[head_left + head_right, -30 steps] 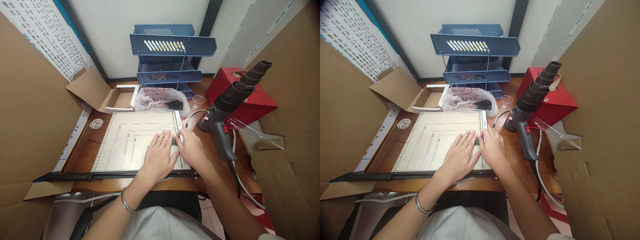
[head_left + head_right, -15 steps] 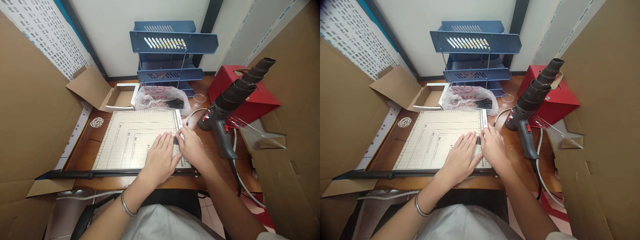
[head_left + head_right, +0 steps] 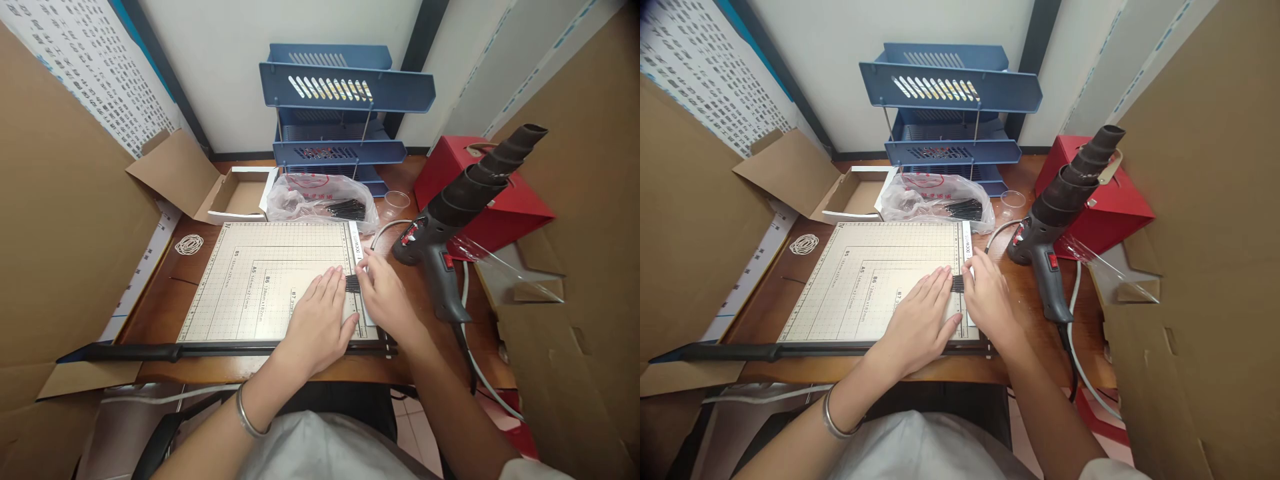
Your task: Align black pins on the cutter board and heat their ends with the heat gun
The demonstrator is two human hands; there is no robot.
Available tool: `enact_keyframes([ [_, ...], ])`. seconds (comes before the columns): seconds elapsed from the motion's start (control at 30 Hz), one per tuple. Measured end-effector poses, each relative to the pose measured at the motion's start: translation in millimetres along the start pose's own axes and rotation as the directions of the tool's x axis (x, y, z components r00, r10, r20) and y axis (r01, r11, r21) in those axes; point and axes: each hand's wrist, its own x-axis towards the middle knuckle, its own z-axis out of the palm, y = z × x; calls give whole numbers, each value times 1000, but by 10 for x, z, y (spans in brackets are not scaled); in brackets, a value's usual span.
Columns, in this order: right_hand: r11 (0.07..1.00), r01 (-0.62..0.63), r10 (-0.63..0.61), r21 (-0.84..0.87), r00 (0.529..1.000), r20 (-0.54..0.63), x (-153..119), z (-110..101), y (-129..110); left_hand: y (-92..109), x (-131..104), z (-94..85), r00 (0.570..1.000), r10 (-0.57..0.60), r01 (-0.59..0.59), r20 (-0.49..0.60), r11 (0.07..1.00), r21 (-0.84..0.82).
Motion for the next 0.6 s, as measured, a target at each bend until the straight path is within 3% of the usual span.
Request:
enact_keyframes([
  [0.1, 998, -41, 42, 45, 999, -16, 46, -24, -5, 2, -1, -4, 1000, 7, -7, -4, 1000, 7],
  [0.33, 992, -116, 111, 51, 989, 100, 60, 13, -137, 12, 5, -8, 1000, -7, 7, 4, 1000, -10],
  [0.6, 987, -142, 133, 79, 985, 108, 43, 8, -121, -1, -2, 8, 1000, -12, 11, -17, 1000, -25],
])
